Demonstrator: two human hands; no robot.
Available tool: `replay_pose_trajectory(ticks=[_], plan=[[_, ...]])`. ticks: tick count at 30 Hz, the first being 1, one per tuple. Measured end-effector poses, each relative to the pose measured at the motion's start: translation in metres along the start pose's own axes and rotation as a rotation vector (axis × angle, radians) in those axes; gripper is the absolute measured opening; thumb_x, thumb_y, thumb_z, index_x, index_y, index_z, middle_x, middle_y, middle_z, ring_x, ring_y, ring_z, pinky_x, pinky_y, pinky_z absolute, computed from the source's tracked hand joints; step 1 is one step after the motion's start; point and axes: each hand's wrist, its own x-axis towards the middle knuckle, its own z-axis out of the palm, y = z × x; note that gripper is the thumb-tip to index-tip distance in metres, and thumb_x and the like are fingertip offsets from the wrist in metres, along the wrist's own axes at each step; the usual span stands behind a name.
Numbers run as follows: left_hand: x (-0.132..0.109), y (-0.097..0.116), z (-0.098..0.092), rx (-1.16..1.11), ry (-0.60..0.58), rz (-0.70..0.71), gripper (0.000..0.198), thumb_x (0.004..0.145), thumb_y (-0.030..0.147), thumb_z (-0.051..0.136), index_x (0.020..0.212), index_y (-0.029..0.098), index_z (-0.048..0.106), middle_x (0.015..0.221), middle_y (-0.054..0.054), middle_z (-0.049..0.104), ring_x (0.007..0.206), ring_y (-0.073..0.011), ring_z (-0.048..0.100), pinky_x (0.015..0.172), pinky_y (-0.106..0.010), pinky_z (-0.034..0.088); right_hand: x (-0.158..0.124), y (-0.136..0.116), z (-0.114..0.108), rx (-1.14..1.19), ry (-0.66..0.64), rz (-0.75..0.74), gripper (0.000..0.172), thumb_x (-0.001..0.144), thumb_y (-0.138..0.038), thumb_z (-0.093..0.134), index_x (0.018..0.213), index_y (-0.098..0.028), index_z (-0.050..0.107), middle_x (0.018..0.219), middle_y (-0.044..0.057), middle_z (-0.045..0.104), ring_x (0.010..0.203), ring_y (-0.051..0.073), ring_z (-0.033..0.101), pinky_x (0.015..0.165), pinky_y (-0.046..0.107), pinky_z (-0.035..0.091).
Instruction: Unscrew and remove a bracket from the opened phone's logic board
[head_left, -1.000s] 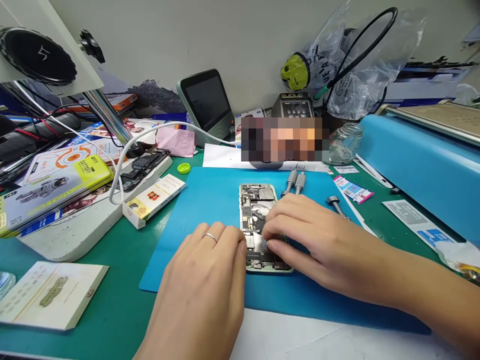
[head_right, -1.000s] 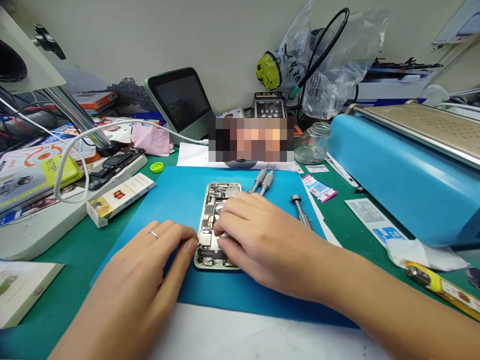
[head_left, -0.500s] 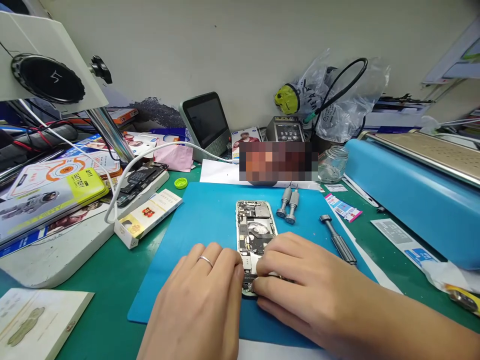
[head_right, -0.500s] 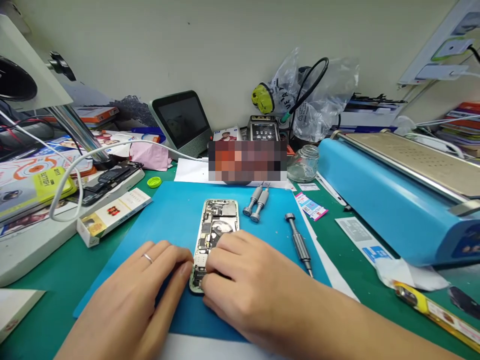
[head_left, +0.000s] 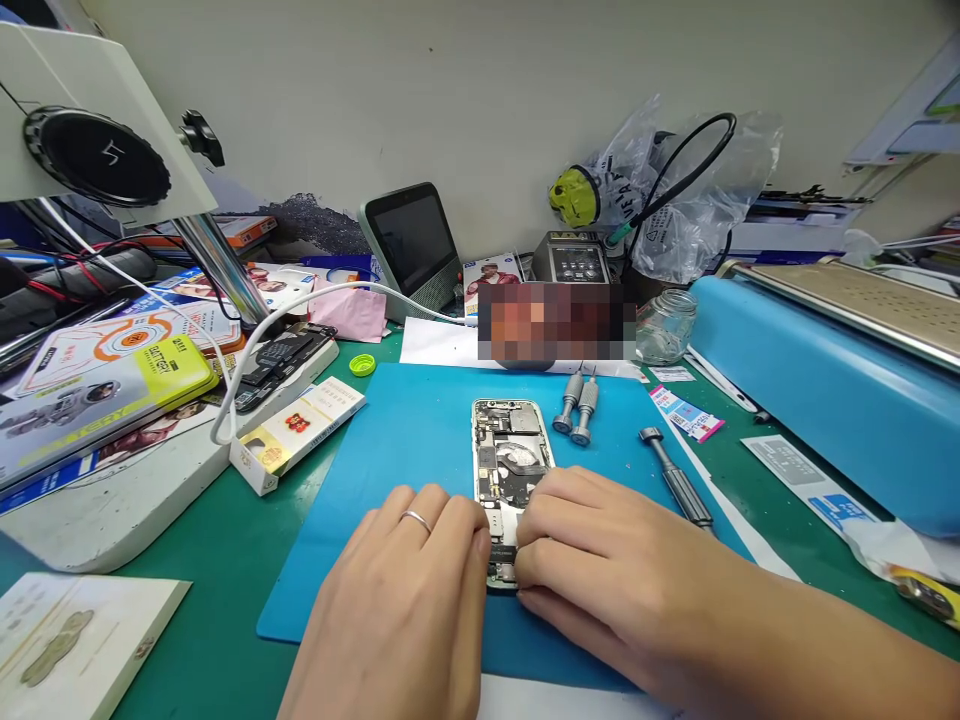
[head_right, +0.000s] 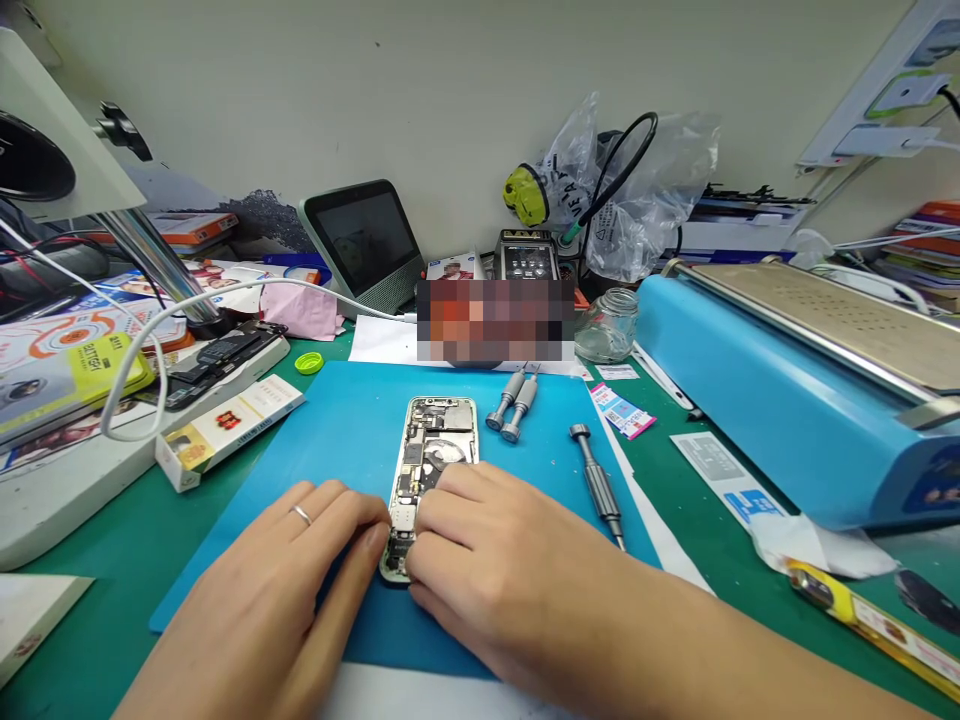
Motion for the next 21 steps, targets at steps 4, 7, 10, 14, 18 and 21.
replay_pose_trajectory(ticks=[4, 7, 10, 14, 18, 21], plan=[[0.0016, 0.0002, 0.0012, -0.009, 0.000, 0.009, 0.021, 0.109, 0.016, 0.043, 0.092, 0.028, 0.045, 0.089, 0.002, 0.063, 0.080, -0.0235, 0.067, 0.081, -0.043, 0.054, 0.0000, -0.0012, -0.0044, 0.016, -0.032, 0.028, 0.025, 0.110, -0.016, 0.057, 0.088, -0.016, 0.069, 0.087, 0.004, 0.068, 0.082, 0.019, 0.057, 0.079, 0.034, 0.045], [0.0023, 0.0010, 0.0016, -0.012, -0.004, 0.007, 0.021, 0.109, 0.016, 0.043, 0.092, 0.028, 0.045, 0.090, 0.001, 0.063, 0.082, -0.0240, 0.068, 0.082, -0.043, 0.054, 0.0004, -0.0027, -0.0083, 0.020, -0.040, 0.035, 0.024, 0.108, -0.014, 0.058, 0.086, -0.016, 0.067, 0.087, 0.003, 0.067, 0.082, 0.018, 0.056, 0.077, 0.034, 0.045], [0.0018, 0.0013, 0.0015, -0.013, -0.008, 0.012, 0.021, 0.109, 0.016, 0.043, 0.093, 0.028, 0.046, 0.091, 0.001, 0.063, 0.082, -0.0240, 0.067, 0.079, -0.042, 0.054, 0.0008, -0.0020, -0.0088, 0.025, -0.048, 0.022, 0.023, 0.107, -0.014, 0.059, 0.085, -0.017, 0.066, 0.087, 0.003, 0.066, 0.082, 0.018, 0.056, 0.077, 0.034, 0.046], [0.0007, 0.0018, 0.0016, -0.014, -0.007, 0.007, 0.022, 0.109, 0.015, 0.042, 0.092, 0.028, 0.045, 0.090, 0.001, 0.063, 0.081, -0.0236, 0.067, 0.082, -0.043, 0.055, 0.0002, 0.0005, -0.0068, 0.030, -0.057, 0.033, 0.021, 0.107, -0.014, 0.059, 0.088, -0.017, 0.067, 0.089, 0.004, 0.068, 0.085, 0.019, 0.057, 0.079, 0.035, 0.047], [0.0017, 0.0034, 0.0012, -0.028, -0.014, 0.003, 0.023, 0.109, 0.015, 0.042, 0.091, 0.028, 0.046, 0.090, 0.001, 0.063, 0.082, -0.0234, 0.066, 0.083, -0.043, 0.054, 0.0002, 0.0006, -0.0065, 0.032, -0.060, 0.038, 0.020, 0.106, -0.013, 0.059, 0.089, -0.017, 0.068, 0.089, 0.005, 0.069, 0.085, 0.020, 0.059, 0.080, 0.035, 0.047], [0.0028, 0.0044, -0.0004, -0.038, -0.026, -0.001, 0.024, 0.110, 0.015, 0.042, 0.090, 0.027, 0.047, 0.090, 0.001, 0.063, 0.082, -0.0229, 0.065, 0.084, -0.043, 0.054, 0.0018, 0.0007, -0.0071, 0.035, -0.058, 0.030, 0.020, 0.107, -0.013, 0.058, 0.090, -0.017, 0.070, 0.088, 0.005, 0.070, 0.084, 0.020, 0.059, 0.079, 0.035, 0.047]])
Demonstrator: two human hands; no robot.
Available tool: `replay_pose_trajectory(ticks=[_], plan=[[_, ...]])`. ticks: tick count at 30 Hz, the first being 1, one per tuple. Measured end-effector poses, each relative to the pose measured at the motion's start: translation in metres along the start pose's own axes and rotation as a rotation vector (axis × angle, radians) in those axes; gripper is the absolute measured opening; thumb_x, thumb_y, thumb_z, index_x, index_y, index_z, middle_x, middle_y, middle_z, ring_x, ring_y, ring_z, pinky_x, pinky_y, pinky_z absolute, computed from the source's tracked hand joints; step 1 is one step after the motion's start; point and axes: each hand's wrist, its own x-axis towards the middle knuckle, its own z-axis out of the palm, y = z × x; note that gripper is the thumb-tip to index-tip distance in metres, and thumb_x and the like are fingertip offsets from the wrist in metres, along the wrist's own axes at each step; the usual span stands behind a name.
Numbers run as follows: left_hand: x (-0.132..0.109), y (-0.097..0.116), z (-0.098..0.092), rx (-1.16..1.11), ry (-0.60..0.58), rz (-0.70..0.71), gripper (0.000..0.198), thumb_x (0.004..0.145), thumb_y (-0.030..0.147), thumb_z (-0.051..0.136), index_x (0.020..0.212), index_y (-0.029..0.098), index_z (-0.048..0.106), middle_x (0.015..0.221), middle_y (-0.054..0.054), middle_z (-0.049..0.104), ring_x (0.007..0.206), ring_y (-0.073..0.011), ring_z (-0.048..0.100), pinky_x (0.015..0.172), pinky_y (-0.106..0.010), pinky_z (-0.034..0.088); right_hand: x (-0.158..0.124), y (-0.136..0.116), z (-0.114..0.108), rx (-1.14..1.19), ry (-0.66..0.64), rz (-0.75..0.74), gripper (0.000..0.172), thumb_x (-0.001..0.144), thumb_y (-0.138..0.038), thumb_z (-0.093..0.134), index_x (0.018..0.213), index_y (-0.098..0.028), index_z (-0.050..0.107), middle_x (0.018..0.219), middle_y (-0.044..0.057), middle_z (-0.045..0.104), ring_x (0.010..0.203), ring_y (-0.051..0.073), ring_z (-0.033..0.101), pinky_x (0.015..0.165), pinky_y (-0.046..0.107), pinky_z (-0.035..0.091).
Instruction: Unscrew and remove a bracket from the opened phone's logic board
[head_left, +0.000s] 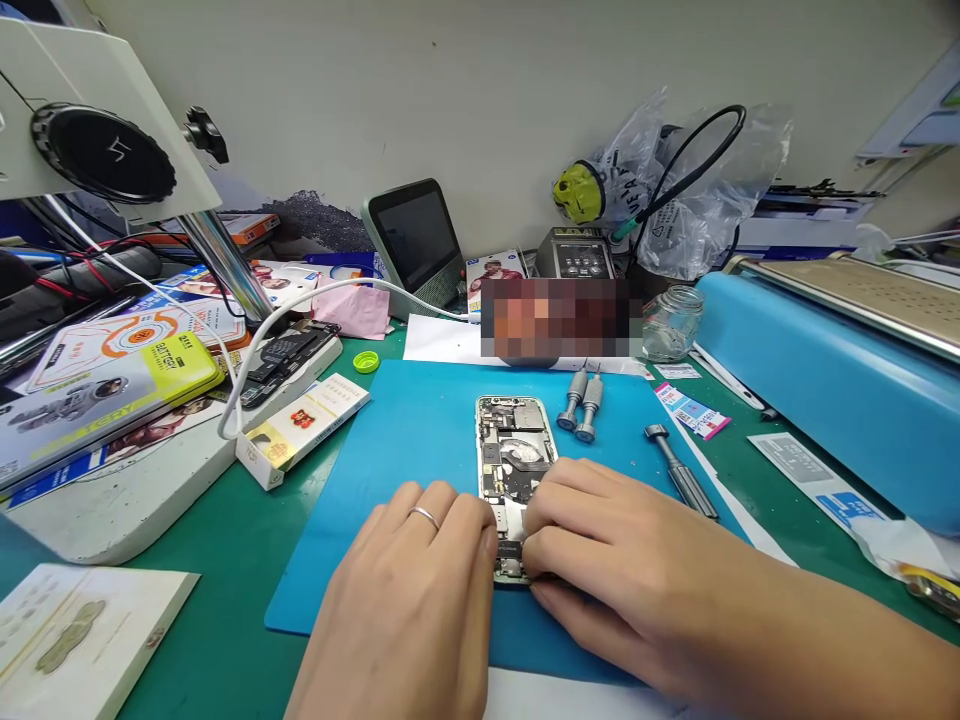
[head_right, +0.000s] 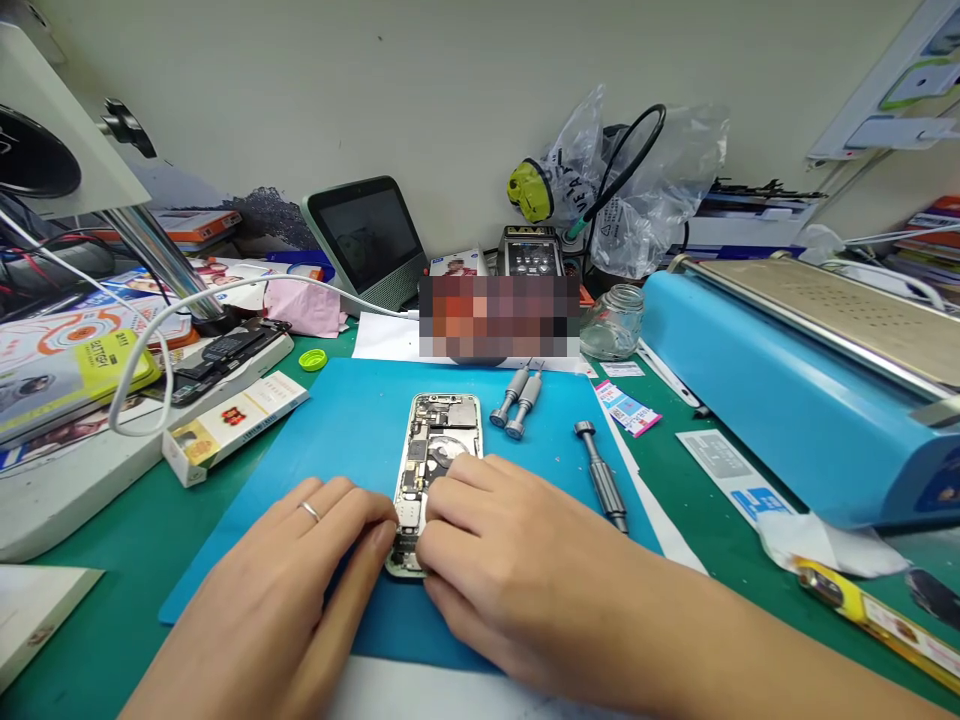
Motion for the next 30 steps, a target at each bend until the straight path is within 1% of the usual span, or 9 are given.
replay_pose_trajectory(ticks=[6, 10, 13, 16, 20, 26, 30], plan=[[0.0002, 0.0013, -0.0031, -0.030, -0.005, -0.029, 0.023, 0.110, 0.015, 0.041, 0.092, 0.027, 0.050, 0.091, 0.000, 0.062, 0.082, -0.0229, 0.062, 0.078, -0.042, 0.050, 0.0000, 0.0000, -0.0017, 0.009, -0.011, 0.006, 0.020, 0.106, -0.012, 0.057, 0.094, -0.017, 0.072, 0.091, 0.007, 0.071, 0.086, 0.022, 0.060, 0.079, 0.036, 0.047], [0.0005, 0.0021, -0.0040, -0.047, -0.018, -0.056, 0.024, 0.111, 0.016, 0.040, 0.093, 0.027, 0.051, 0.090, 0.000, 0.061, 0.080, -0.0228, 0.059, 0.075, -0.041, 0.047, 0.0000, 0.0004, -0.0032, 0.023, -0.016, -0.017, 0.020, 0.107, -0.012, 0.056, 0.095, -0.017, 0.072, 0.090, 0.007, 0.071, 0.085, 0.021, 0.060, 0.080, 0.036, 0.047], [0.0000, 0.0026, -0.0046, -0.060, -0.035, -0.065, 0.024, 0.111, 0.016, 0.038, 0.095, 0.027, 0.053, 0.090, 0.000, 0.060, 0.080, -0.0235, 0.057, 0.075, -0.042, 0.045, 0.0009, 0.0001, -0.0038, 0.027, -0.015, -0.002, 0.018, 0.105, -0.012, 0.058, 0.094, -0.016, 0.071, 0.091, 0.007, 0.070, 0.085, 0.021, 0.059, 0.080, 0.036, 0.047], [-0.0010, 0.0028, -0.0046, -0.070, -0.044, -0.078, 0.026, 0.111, 0.016, 0.037, 0.097, 0.027, 0.055, 0.090, 0.000, 0.059, 0.080, -0.0241, 0.056, 0.074, -0.042, 0.044, 0.0006, -0.0005, -0.0031, 0.028, -0.013, 0.017, 0.014, 0.103, -0.010, 0.060, 0.099, -0.016, 0.072, 0.093, 0.007, 0.071, 0.087, 0.022, 0.059, 0.082, 0.036, 0.048], [-0.0009, 0.0033, -0.0041, -0.068, -0.030, -0.071, 0.025, 0.111, 0.016, 0.037, 0.094, 0.026, 0.051, 0.090, 0.000, 0.059, 0.081, -0.0236, 0.056, 0.075, -0.042, 0.043, -0.0010, 0.0003, -0.0012, 0.038, -0.023, -0.002, 0.013, 0.102, -0.010, 0.063, 0.101, -0.017, 0.074, 0.094, 0.007, 0.072, 0.089, 0.022, 0.061, 0.083, 0.036, 0.048], [-0.0012, 0.0047, -0.0062, -0.076, -0.041, -0.084, 0.025, 0.112, 0.017, 0.037, 0.093, 0.026, 0.050, 0.091, 0.000, 0.060, 0.081, -0.0230, 0.056, 0.073, -0.041, 0.043, -0.0014, 0.0025, 0.0001, 0.026, -0.015, -0.023, 0.019, 0.106, -0.012, 0.057, 0.099, -0.018, 0.074, 0.092, 0.007, 0.071, 0.086, 0.022, 0.059, 0.080, 0.036, 0.047], [-0.0021, 0.0054, -0.0076, -0.075, -0.035, -0.094, 0.025, 0.112, 0.017, 0.037, 0.096, 0.027, 0.055, 0.090, 0.000, 0.060, 0.080, -0.0236, 0.056, 0.070, -0.041, 0.043, -0.0016, 0.0032, 0.0009, 0.013, 0.011, -0.048, 0.024, 0.109, -0.012, 0.054, 0.097, -0.018, 0.074, 0.089, 0.006, 0.070, 0.083, 0.021, 0.058, 0.076, 0.035, 0.045]])
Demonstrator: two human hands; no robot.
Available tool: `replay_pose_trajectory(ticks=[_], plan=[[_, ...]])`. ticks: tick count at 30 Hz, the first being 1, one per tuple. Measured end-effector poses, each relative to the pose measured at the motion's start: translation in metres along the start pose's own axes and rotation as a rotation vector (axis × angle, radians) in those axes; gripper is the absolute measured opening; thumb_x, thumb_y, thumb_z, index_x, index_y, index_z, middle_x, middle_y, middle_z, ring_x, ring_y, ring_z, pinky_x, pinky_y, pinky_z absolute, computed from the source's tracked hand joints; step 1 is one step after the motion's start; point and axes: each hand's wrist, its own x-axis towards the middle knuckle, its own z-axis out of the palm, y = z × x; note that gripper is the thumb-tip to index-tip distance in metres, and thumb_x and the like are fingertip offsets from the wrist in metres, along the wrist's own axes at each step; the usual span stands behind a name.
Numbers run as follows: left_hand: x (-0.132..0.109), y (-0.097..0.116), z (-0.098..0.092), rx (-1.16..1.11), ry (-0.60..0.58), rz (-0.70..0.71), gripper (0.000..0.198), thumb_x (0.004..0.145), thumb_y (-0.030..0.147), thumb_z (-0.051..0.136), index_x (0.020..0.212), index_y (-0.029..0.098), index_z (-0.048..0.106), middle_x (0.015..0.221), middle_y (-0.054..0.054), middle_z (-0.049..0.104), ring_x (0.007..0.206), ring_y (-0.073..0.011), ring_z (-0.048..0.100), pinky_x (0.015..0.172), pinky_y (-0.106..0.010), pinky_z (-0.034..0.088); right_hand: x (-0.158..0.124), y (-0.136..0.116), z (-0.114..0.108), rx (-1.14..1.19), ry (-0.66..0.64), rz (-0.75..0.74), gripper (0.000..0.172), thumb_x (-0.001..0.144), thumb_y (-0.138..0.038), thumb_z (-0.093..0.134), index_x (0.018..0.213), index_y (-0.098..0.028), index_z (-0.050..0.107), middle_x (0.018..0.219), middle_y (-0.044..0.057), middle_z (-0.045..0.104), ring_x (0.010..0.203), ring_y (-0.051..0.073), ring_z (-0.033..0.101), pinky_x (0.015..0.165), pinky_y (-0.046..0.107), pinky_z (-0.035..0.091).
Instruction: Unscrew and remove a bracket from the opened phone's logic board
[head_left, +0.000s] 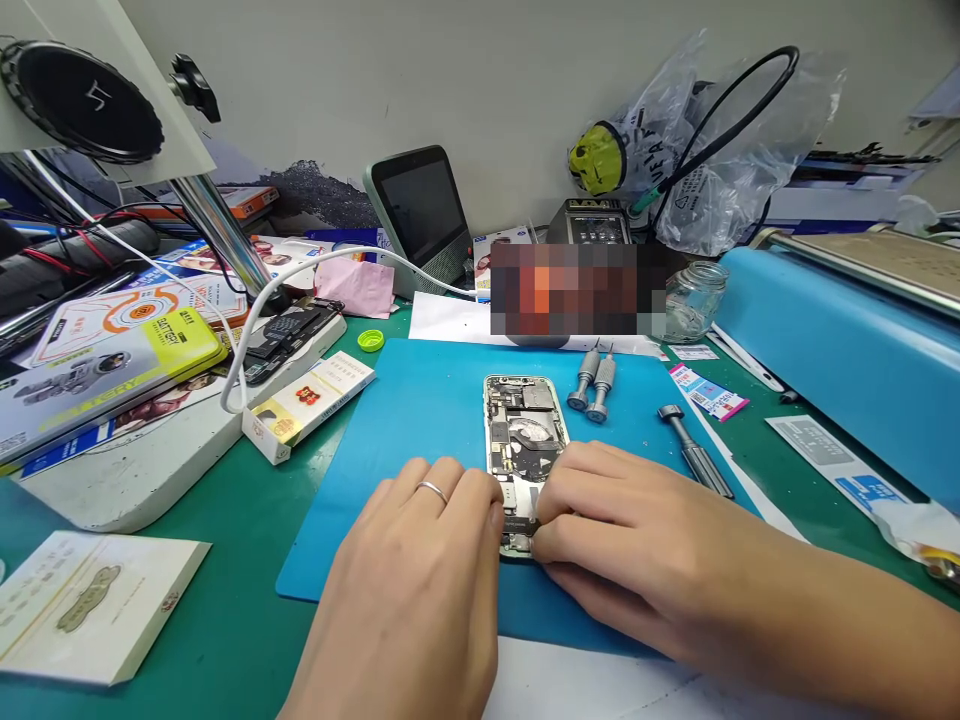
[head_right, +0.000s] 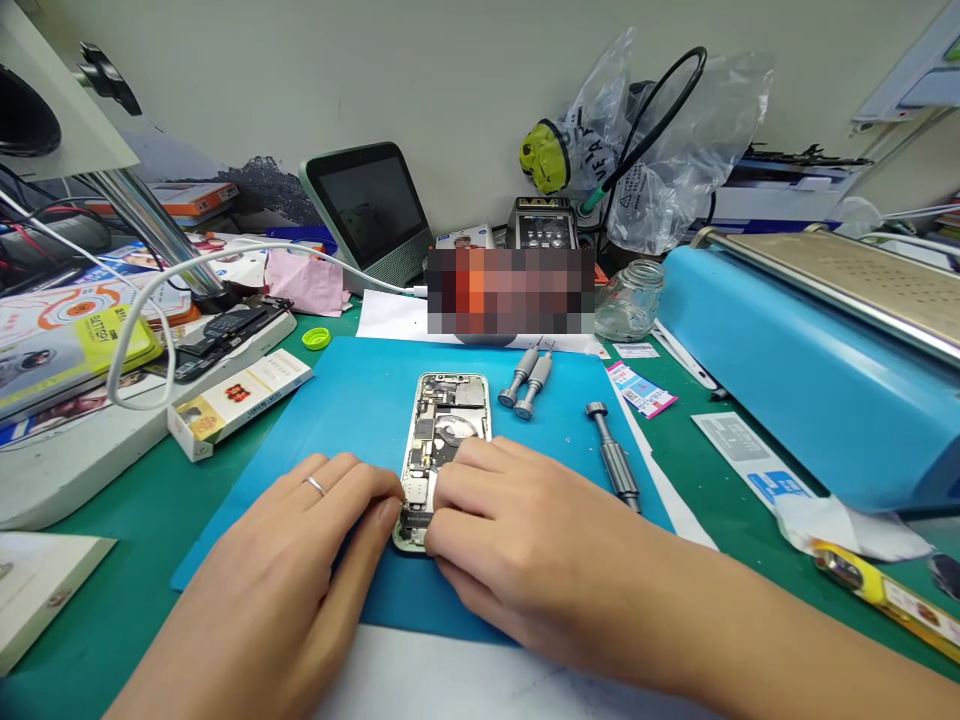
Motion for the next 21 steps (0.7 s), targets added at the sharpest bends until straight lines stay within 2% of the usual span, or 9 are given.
replay_pose_trajectory(ticks=[5, 10, 13, 18, 21], plan=[[0.0003, -0.0019, 0.0020, 0.009, 0.009, 0.019, 0.025, 0.111, 0.015, 0.038, 0.097, 0.027, 0.056, 0.090, 0.000, 0.060, 0.080, -0.0237, 0.057, 0.073, -0.042, 0.046, 0.0004, -0.0004, 0.0005, -0.001, 0.008, -0.008, 0.025, 0.109, -0.010, 0.054, 0.093, -0.016, 0.072, 0.086, 0.006, 0.070, 0.081, 0.019, 0.058, 0.076, 0.034, 0.045], [0.0010, -0.0046, 0.0038, 0.048, 0.032, 0.068, 0.025, 0.108, 0.012, 0.041, 0.090, 0.027, 0.049, 0.090, 0.000, 0.062, 0.082, -0.0231, 0.063, 0.081, -0.043, 0.051, 0.0021, -0.0021, -0.0002, 0.001, 0.008, 0.008, 0.025, 0.108, -0.011, 0.055, 0.090, -0.015, 0.071, 0.085, 0.006, 0.070, 0.079, 0.018, 0.057, 0.075, 0.034, 0.046], [0.0012, -0.0052, 0.0046, 0.059, 0.052, 0.107, 0.022, 0.107, 0.013, 0.043, 0.091, 0.027, 0.049, 0.090, 0.000, 0.063, 0.081, -0.0224, 0.064, 0.079, -0.041, 0.053, 0.0014, -0.0030, -0.0011, 0.005, 0.018, 0.027, 0.024, 0.109, -0.014, 0.055, 0.093, -0.016, 0.072, 0.087, 0.006, 0.071, 0.080, 0.018, 0.058, 0.075, 0.033, 0.048], [0.0017, -0.0061, 0.0084, 0.066, 0.098, 0.137, 0.021, 0.107, 0.013, 0.046, 0.093, 0.028, 0.049, 0.091, 0.001, 0.065, 0.081, -0.0214, 0.067, 0.079, -0.039, 0.056, -0.0002, -0.0023, -0.0015, 0.001, 0.118, 0.070, 0.025, 0.113, -0.017, 0.050, 0.100, -0.016, 0.071, 0.095, 0.008, 0.074, 0.085, 0.017, 0.065, 0.075, 0.029, 0.053], [0.0027, -0.0057, 0.0099, 0.059, 0.104, 0.145, 0.018, 0.107, 0.014, 0.047, 0.097, 0.028, 0.050, 0.093, 0.002, 0.066, 0.082, -0.0212, 0.069, 0.082, -0.039, 0.058, 0.0003, -0.0012, -0.0005, 0.022, 0.182, 0.082, 0.027, 0.115, -0.018, 0.047, 0.099, -0.017, 0.068, 0.090, 0.006, 0.075, 0.081, 0.016, 0.066, 0.073, 0.027, 0.054]])
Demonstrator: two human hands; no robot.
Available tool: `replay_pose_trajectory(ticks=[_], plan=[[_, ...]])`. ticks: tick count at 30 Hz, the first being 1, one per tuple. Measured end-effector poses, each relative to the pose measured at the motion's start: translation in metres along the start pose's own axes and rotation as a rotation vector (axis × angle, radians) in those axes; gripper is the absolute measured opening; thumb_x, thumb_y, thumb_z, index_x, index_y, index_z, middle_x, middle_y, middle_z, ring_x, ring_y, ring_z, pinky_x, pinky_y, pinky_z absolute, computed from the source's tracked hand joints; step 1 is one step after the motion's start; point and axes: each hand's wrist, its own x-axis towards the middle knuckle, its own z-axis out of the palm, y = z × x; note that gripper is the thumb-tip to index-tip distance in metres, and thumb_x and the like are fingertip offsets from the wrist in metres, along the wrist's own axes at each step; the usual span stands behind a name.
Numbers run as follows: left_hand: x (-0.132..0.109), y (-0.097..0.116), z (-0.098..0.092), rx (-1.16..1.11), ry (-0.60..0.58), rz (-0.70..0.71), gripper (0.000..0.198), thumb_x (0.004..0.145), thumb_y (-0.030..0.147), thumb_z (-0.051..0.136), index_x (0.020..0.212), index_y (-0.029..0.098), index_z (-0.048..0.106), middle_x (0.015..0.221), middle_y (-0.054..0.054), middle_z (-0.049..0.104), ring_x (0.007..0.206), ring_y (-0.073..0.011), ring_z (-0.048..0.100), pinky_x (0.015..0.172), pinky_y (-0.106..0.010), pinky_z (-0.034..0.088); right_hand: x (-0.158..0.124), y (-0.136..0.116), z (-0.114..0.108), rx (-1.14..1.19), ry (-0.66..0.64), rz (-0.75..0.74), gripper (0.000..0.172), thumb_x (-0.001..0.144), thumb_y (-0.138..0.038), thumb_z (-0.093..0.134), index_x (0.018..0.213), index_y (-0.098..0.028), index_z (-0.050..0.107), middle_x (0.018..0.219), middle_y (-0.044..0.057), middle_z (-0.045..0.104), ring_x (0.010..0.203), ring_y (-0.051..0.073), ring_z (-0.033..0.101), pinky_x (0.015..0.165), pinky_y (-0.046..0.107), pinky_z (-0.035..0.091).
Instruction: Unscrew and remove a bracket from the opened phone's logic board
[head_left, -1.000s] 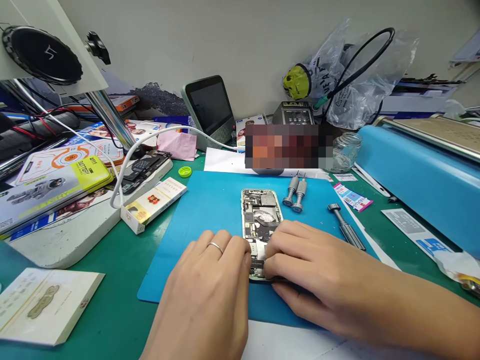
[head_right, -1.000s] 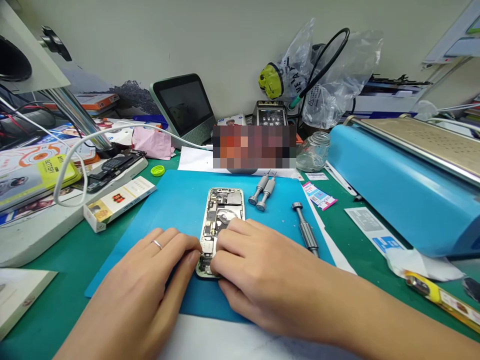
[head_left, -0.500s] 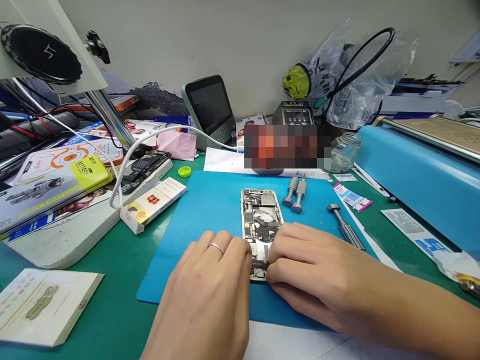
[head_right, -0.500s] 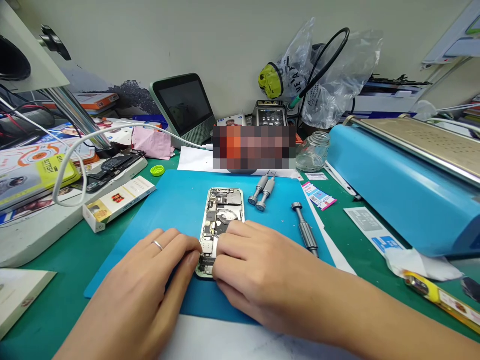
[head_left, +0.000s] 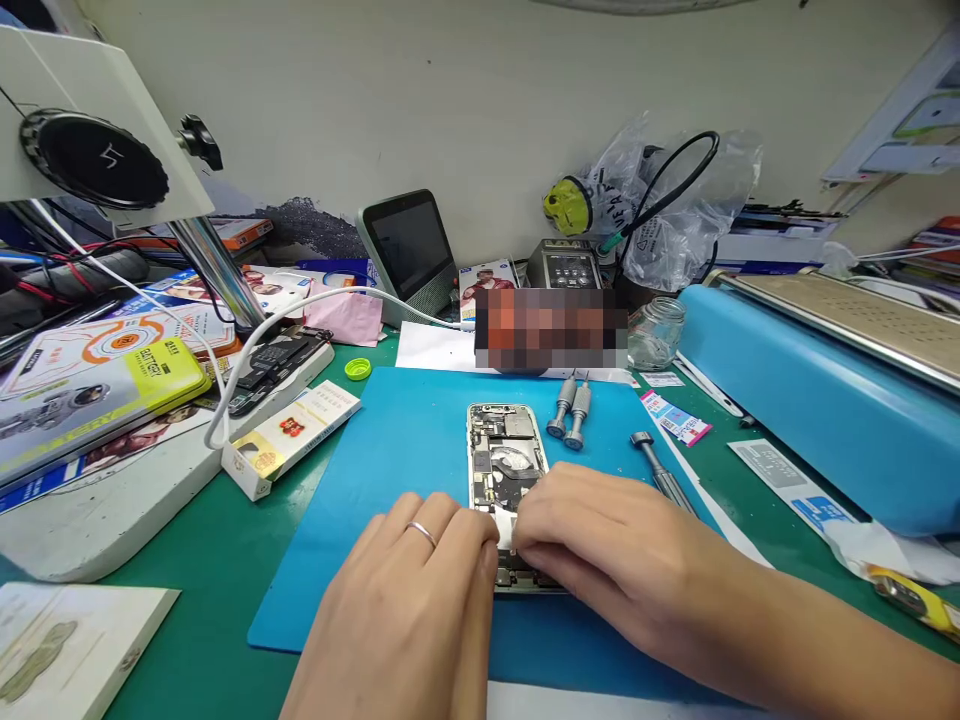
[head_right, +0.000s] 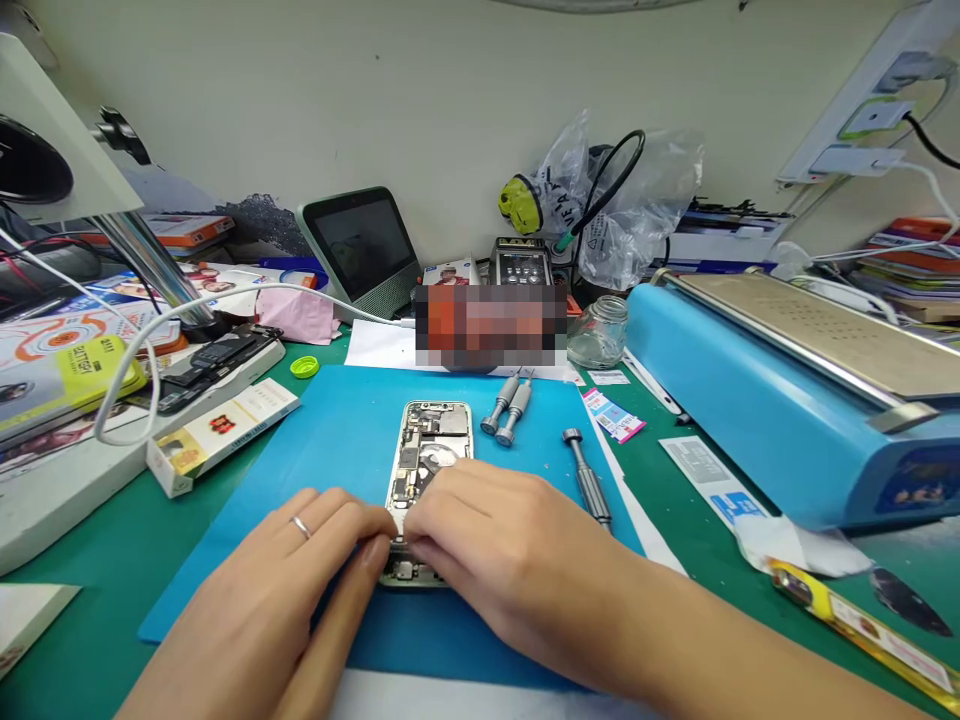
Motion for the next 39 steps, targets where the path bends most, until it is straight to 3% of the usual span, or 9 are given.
replay_pose_trajectory(ticks=[8, 23, 31, 39], plan=[[0.0006, 0.0045, -0.0026, -0.046, 0.024, -0.021, 0.015, 0.109, 0.017, 0.047, 0.103, 0.029, 0.052, 0.098, 0.002, 0.069, 0.085, -0.0208, 0.071, 0.081, -0.038, 0.061, -0.0022, 0.0022, 0.0029, 0.073, 0.036, 0.063, 0.014, 0.113, -0.017, 0.053, 0.106, -0.018, 0.066, 0.089, 0.002, 0.076, 0.075, 0.013, 0.071, 0.068, 0.022, 0.056], [0.0000, 0.0016, -0.0040, -0.080, 0.023, 0.049, 0.014, 0.110, 0.017, 0.049, 0.102, 0.029, 0.053, 0.095, 0.002, 0.069, 0.083, -0.0191, 0.071, 0.077, -0.033, 0.062, -0.0013, 0.0037, 0.0010, 0.157, -0.031, 0.021, 0.020, 0.115, -0.029, 0.052, 0.109, -0.020, 0.068, 0.091, -0.001, 0.077, 0.077, 0.011, 0.069, 0.072, 0.019, 0.054], [0.0034, 0.0007, -0.0017, -0.078, 0.047, 0.072, 0.014, 0.108, 0.015, 0.051, 0.105, 0.029, 0.051, 0.093, 0.003, 0.067, 0.077, -0.0193, 0.068, 0.066, -0.034, 0.059, -0.0033, 0.0033, 0.0038, 0.157, -0.049, 0.023, 0.017, 0.115, -0.027, 0.052, 0.108, -0.020, 0.066, 0.090, -0.001, 0.075, 0.075, 0.011, 0.067, 0.070, 0.019, 0.053], [-0.0004, 0.0017, -0.0032, -0.077, 0.034, 0.071, 0.015, 0.107, 0.014, 0.052, 0.103, 0.029, 0.050, 0.092, 0.004, 0.068, 0.078, -0.0202, 0.068, 0.066, -0.035, 0.059, -0.0032, 0.0040, 0.0002, 0.170, -0.096, 0.035, 0.018, 0.115, -0.026, 0.052, 0.111, -0.019, 0.069, 0.096, 0.000, 0.078, 0.082, 0.011, 0.070, 0.075, 0.019, 0.054]])
